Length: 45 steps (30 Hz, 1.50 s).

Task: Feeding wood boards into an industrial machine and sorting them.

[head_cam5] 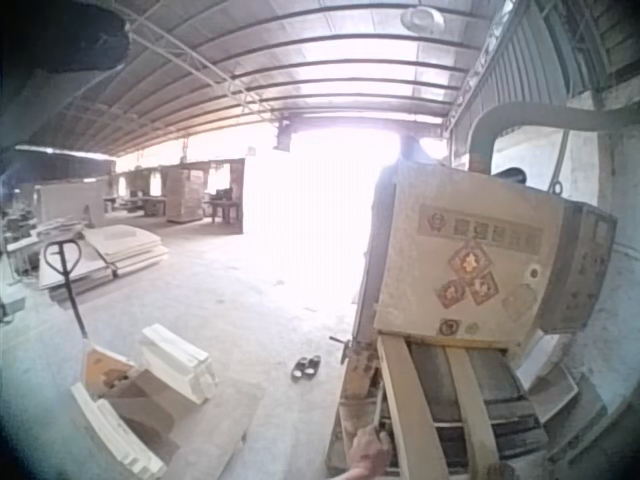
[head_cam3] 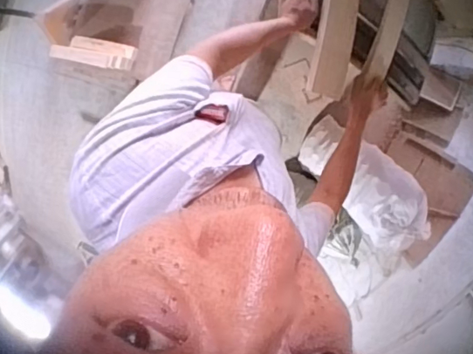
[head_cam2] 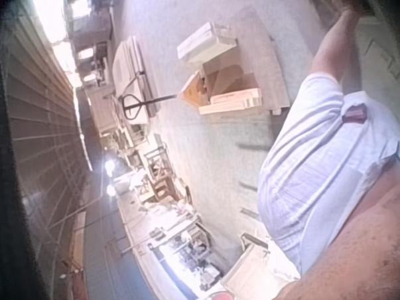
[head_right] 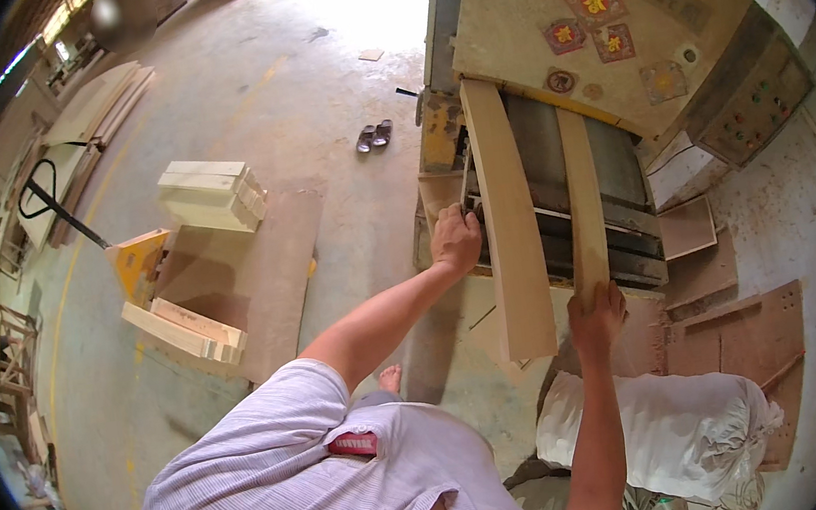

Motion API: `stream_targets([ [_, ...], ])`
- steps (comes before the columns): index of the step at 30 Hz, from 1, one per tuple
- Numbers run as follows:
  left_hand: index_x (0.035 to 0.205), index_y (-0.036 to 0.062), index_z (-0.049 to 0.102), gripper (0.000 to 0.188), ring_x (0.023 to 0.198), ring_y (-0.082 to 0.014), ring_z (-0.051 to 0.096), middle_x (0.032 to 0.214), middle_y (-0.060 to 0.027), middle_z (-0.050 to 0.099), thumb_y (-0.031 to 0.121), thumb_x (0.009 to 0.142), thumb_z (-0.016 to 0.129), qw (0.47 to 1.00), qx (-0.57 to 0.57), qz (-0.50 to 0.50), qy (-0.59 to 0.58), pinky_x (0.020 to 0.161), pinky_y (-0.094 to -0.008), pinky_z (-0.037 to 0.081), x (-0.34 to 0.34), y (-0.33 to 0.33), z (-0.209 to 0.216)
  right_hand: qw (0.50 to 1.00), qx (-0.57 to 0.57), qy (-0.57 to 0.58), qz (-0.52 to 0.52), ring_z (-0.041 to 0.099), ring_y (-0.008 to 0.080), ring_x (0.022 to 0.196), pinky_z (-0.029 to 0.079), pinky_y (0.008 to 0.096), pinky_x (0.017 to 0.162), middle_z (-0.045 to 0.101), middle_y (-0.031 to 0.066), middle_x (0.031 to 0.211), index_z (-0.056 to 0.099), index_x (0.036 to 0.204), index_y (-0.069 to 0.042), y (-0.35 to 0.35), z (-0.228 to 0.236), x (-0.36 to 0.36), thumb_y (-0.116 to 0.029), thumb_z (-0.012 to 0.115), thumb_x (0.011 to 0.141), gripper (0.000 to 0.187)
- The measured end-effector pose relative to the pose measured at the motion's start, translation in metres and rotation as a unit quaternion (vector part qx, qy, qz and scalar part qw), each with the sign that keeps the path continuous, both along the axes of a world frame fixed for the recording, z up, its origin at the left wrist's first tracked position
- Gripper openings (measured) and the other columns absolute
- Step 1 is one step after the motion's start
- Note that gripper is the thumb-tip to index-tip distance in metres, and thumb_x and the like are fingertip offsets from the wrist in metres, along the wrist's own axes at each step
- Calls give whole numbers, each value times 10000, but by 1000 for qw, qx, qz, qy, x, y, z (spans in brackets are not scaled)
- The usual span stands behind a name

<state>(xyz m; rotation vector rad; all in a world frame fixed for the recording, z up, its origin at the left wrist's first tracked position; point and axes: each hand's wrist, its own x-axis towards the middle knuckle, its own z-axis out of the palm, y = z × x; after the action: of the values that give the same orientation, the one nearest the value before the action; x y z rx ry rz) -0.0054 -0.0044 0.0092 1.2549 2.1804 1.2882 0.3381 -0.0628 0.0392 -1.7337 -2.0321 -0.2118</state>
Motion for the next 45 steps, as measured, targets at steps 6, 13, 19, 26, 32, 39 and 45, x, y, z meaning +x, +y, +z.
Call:
stream_targets([
  [6, 1254, 39, 623, 349, 1207, -490, 649, 1283, -273, 655, 350, 1118, 542, 1000, 8, -9, 6, 1032, -606, 532, 5, 7, -9, 998, -36, -30, -29, 575, 457, 1445, 467, 636, 1146, 626, 247, 1553, 716, 1394, -31, 25, 10, -13, -373, 798, 932, 581],
  [13, 1360, 27, 642, 409, 1224, -494, 654, 1292, -278, 671, 343, 1116, 552, 999, 32, 2, 26, 1059, -577, 524, -1, 15, -19, 998, -22, -25, -49, 517, 412, 1505, 410, 631, 1200, 586, 186, 1608, 729, 1384, -33, 54, 8, -26, -400, 804, 899, 613],
  [19, 1395, 33, 630, 431, 1256, -479, 645, 1329, -262, 661, 350, 1117, 543, 998, 40, -3, 40, 1069, -567, 523, 4, 15, -25, 999, -1, -36, -26, 478, 380, 1542, 382, 628, 1227, 592, 173, 1612, 713, 1409, 12, 78, 3, -26, -401, 776, 927, 638],
  [26, 1344, 35, 633, 398, 1228, -472, 651, 1297, -254, 664, 348, 1112, 551, 999, 23, -9, 20, 1050, -574, 526, 16, 12, -3, 999, 3, 8, -38, 524, 399, 1502, 373, 623, 1235, 601, 198, 1598, 659, 1467, 38, 106, -2, -20, -456, 722, 1035, 659],
  [32, 1344, 35, 632, 403, 1235, -464, 651, 1309, -246, 665, 354, 1108, 559, 1000, 19, -6, 21, 1052, -567, 531, 12, 12, -6, 977, 22, 201, 67, 578, 459, 1421, 446, 557, 1206, 615, 234, 1540, 651, 1458, 47, 42, 17, -49, -387, 746, 1060, 596],
  [39, 1375, 43, 628, 418, 1277, -460, 640, 1337, -238, 659, 363, 1117, 550, 1000, 4, -2, 13, 1076, -558, 526, 7, 5, -8, 970, -185, 107, 118, 555, 502, 1451, 479, 553, 1215, 516, 300, 1634, 496, 1584, 65, -94, 103, -126, -406, 881, 914, 905],
  [45, 1424, 42, 612, 458, 1333, -460, 619, 1414, -247, 631, 390, 1137, 535, 999, -26, -20, -20, 1108, -556, 519, 2, 1, -2, 987, -77, 85, 115, 579, 480, 1444, 502, 535, 1207, 553, 314, 1596, 527, 1564, 65, -98, 80, -116, -375, 889, 906, 870],
])
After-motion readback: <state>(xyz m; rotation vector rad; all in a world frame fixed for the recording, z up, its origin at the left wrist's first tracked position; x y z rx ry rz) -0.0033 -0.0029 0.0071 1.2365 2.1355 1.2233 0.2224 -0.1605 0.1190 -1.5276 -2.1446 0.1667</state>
